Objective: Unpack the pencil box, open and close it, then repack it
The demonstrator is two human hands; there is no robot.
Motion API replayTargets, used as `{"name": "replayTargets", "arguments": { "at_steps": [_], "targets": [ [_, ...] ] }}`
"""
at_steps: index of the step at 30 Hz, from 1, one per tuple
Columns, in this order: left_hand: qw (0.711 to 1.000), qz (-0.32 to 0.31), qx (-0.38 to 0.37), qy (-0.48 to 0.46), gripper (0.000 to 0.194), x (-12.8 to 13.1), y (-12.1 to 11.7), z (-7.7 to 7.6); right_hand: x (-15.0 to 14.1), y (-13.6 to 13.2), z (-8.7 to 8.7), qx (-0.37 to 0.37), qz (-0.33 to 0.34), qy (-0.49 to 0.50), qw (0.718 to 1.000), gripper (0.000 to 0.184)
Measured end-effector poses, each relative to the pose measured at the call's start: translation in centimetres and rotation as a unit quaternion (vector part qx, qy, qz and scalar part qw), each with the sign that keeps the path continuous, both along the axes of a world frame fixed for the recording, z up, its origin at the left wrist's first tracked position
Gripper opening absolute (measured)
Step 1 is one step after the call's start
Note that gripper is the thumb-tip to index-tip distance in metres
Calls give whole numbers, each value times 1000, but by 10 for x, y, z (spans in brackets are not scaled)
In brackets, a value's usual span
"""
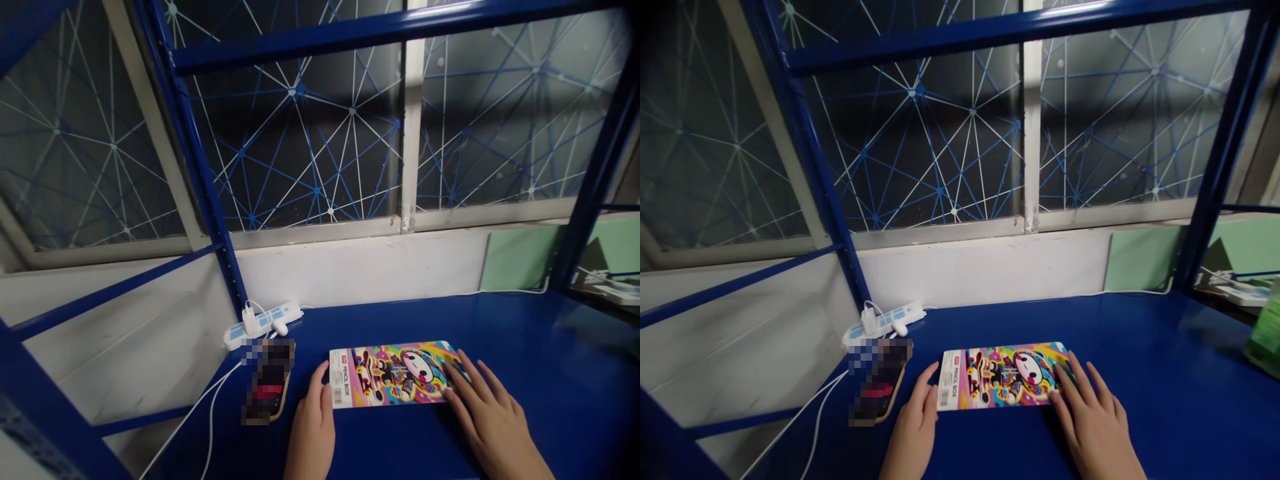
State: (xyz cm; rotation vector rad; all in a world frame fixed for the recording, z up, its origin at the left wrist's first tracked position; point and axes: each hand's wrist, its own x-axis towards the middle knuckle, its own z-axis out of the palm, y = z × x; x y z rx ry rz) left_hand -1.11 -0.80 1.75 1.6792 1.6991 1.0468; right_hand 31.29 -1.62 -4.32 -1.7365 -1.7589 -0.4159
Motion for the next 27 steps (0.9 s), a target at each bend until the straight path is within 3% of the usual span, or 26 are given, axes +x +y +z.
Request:
{"name": "replayTargets", "arguments": {
  "at_steps": [3,8,11,13,16,20,27],
  "targets": [
    [1000,-10,8,-21,51,0,1,-3,-26,-1,7,28,24,-65,997,42],
    [996,-29,16,-77,57,1,5,-5,-102,0,21,47,200,-179,962,56],
    [994,-31,12,-100,57,1,6,-4,-136,4,28,35,247,-182,951,63],
    [994,-33,10,-108,50,0,7,-5,-143,5,32,10,255,-165,953,61],
    [992,-37,10,-117,36,0,7,-9,-134,3,38,-32,268,-141,953,58],
    [992,-41,18,-122,26,0,7,-14,-98,-2,36,-68,257,-105,958,57],
    [993,-39,37,-101,19,0,8,-16,11,6,-2,-28,191,-80,978,43]
  ]
}}
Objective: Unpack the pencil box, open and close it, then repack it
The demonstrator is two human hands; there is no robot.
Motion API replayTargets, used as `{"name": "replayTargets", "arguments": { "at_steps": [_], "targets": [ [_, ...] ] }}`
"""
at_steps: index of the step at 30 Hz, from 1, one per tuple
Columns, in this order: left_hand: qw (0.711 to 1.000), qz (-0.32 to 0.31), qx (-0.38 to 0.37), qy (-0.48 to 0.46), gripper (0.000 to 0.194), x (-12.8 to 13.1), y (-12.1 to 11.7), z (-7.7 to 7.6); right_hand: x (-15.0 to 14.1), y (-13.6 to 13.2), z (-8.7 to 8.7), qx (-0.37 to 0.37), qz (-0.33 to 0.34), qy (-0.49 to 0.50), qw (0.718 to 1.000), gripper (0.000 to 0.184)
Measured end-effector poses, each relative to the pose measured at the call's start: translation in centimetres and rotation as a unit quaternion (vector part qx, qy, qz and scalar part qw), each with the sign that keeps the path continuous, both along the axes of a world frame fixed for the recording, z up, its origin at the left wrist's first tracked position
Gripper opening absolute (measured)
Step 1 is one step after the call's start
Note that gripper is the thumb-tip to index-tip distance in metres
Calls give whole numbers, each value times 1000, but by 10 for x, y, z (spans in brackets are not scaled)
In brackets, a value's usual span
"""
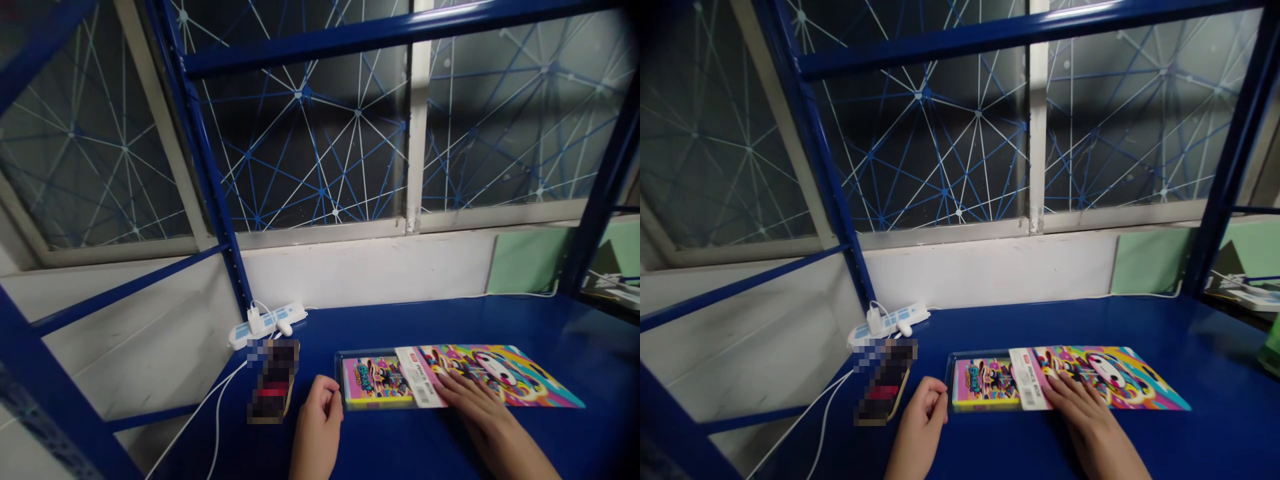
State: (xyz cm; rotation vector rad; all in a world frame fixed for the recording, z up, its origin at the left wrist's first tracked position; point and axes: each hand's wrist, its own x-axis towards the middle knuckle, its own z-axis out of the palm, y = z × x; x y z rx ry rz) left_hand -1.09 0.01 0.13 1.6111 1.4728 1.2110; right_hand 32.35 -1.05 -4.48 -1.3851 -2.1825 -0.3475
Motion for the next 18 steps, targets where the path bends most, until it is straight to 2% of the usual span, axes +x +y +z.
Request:
{"name": "replayTargets", "arguments": {
  "at_steps": [2,4,7,9,12,14,18],
  "targets": [
    [1000,10,10,14,20,-1,0,1,21,2,-6,8,-8,9,1000,43],
    [999,30,26,29,24,-3,0,2,28,2,-8,7,-16,15,1000,44],
    [993,69,77,63,29,-3,-1,4,18,5,-8,-9,-19,24,999,52],
    [978,82,140,132,31,0,-2,4,4,10,-7,-26,-16,44,999,55],
    [940,36,198,277,34,16,-3,6,-19,21,2,-46,3,75,996,58],
    [920,-16,185,346,39,31,-2,9,-29,29,11,-52,21,76,995,61],
    [902,-59,121,411,48,50,4,26,-32,37,30,-67,47,58,995,56]
  ]
}}
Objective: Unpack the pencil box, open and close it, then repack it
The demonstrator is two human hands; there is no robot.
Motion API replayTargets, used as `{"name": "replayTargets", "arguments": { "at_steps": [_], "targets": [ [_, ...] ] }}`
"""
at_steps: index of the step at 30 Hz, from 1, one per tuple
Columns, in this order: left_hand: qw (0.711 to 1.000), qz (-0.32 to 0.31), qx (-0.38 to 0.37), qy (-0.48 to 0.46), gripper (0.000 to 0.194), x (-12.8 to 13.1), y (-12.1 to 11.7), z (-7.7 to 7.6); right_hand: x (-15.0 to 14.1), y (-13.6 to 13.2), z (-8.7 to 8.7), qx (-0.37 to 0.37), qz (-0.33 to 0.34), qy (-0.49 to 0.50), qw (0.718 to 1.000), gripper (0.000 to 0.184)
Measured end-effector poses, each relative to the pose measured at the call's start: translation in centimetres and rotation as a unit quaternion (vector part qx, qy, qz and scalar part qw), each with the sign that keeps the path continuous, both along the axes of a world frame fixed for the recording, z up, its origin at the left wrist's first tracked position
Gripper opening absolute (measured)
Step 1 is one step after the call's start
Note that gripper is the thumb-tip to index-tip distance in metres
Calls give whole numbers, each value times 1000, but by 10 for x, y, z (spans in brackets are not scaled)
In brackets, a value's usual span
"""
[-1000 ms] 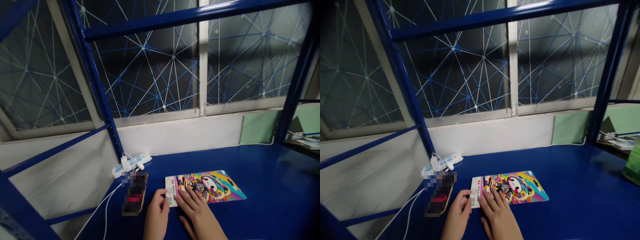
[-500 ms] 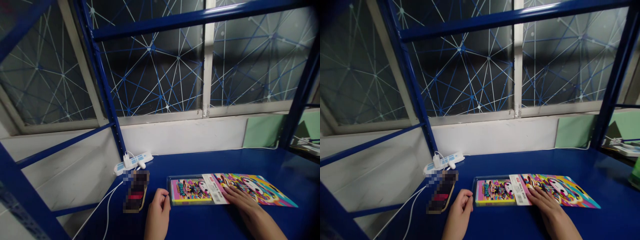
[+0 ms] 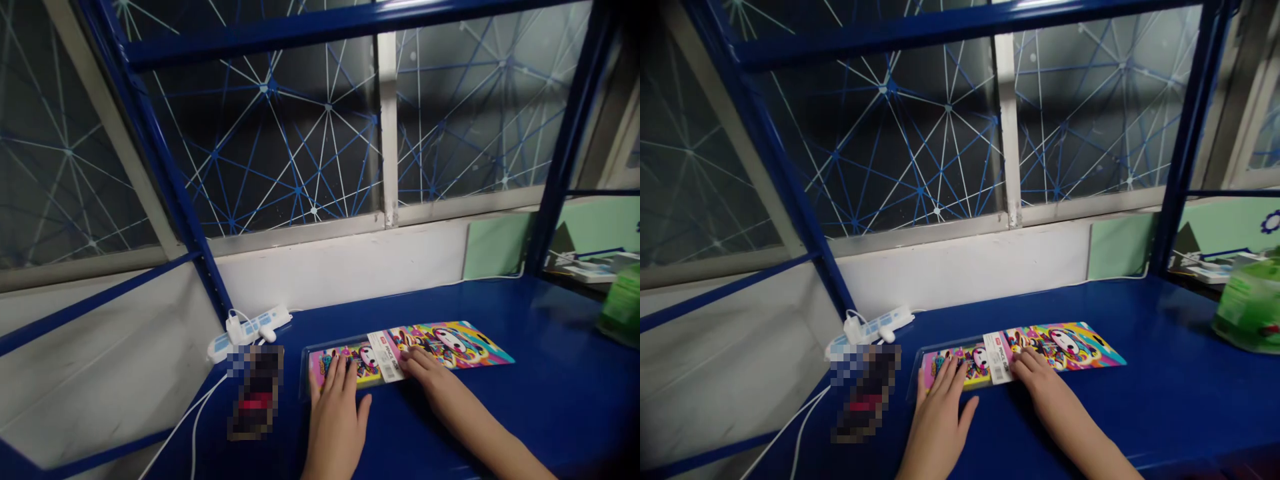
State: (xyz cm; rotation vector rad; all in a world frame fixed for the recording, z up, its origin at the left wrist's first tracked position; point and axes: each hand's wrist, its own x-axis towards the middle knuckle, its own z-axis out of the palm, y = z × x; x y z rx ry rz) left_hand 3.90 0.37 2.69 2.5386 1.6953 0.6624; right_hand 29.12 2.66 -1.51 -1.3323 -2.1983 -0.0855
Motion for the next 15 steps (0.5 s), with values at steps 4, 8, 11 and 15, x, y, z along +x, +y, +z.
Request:
{"name": "replayTargets", "arguments": {
  "at_steps": [4,8,11,15],
  "targets": [
    [997,-8,-59,40,50,-2,5,19,17,0,8,-8,3,-19,1000,49],
    [994,-30,-103,32,50,-7,7,34,50,-6,7,-8,-21,-27,999,47],
    [993,-39,-108,28,46,-8,12,40,78,-10,4,1,-43,-26,999,41],
    [993,-59,-100,25,43,-9,22,44,116,-11,-1,34,-77,-18,996,33]
  ]
}}
